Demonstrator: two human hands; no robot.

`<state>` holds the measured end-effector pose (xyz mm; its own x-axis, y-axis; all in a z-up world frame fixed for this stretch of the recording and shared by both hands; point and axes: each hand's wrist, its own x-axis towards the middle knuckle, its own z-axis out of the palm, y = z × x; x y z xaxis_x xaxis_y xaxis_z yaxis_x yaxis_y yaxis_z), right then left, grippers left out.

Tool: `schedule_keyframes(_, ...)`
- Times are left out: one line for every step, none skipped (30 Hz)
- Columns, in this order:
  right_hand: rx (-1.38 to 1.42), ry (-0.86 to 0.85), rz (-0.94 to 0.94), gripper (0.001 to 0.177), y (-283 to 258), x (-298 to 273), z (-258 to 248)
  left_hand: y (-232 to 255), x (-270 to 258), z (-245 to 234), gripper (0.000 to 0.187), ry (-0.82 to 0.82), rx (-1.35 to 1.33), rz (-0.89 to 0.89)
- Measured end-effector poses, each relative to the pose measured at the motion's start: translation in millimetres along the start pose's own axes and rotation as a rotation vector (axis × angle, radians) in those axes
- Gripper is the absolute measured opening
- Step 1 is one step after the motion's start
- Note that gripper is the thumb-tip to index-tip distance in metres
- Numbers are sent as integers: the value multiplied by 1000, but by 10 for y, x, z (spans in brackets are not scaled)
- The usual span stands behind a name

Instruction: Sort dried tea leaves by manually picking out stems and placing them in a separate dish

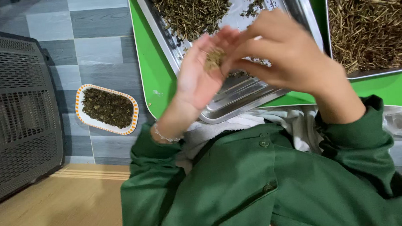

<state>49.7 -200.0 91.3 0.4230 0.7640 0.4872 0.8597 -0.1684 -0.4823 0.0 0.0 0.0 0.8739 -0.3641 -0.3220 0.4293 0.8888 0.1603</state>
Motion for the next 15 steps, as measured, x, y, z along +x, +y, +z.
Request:
schedule_keyframes(-1,-4,0,12,-18,-101,-70,96,13,73,39,-2,-4,0)
schedule_keyframes(32,84,19,10,-36,-200,-144,193,25,149,39,-87,5,44)
schedule_keyframes(57,172,30,15,-31,-283,-242,304,76,244,38,-184,17,91)
schedule_keyframes(46,169,22,15,61,-602,-270,320,184,322,38,-197,16,94)
schedule_keyframes(63,246,118,14,159,-907,-279,359,270,403,39,-154,30,133)
schedule_keyframes(83,321,215,19,263,-1211,-288,397,355,484,40,-111,44,173)
schedule_keyframes(80,325,210,19,243,-1392,-333,279,473,606,40,-116,49,176)
schedule_keyframes(87,434,324,26,230,-1580,-376,157,595,725,30,-266,106,210)
schedule_keyframes(94,539,447,35,194,-1792,-432,5,722,840,19,-414,157,240)
schedule_keyframes(89,542,449,35,234,-1992,-462,-266,979,841,19,-418,156,235)
schedule_keyframes(103,626,517,30,266,-2206,-497,-556,1237,840,18,-374,174,184)
schedule_keyframes(119,711,585,25,296,-2424,-536,-853,1492,843,18,-330,192,133)
schedule_keyframes(111,712,584,25,329,-2585,-574,-1103,1750,836,18,-337,190,130)
schedule_keyframes(85,737,580,24,362,-2748,-616,-1356,2009,835,28,-214,277,90)
schedule_keyframes(57,760,579,23,387,-2921,-669,-1627,2268,838,42,-90,361,49)
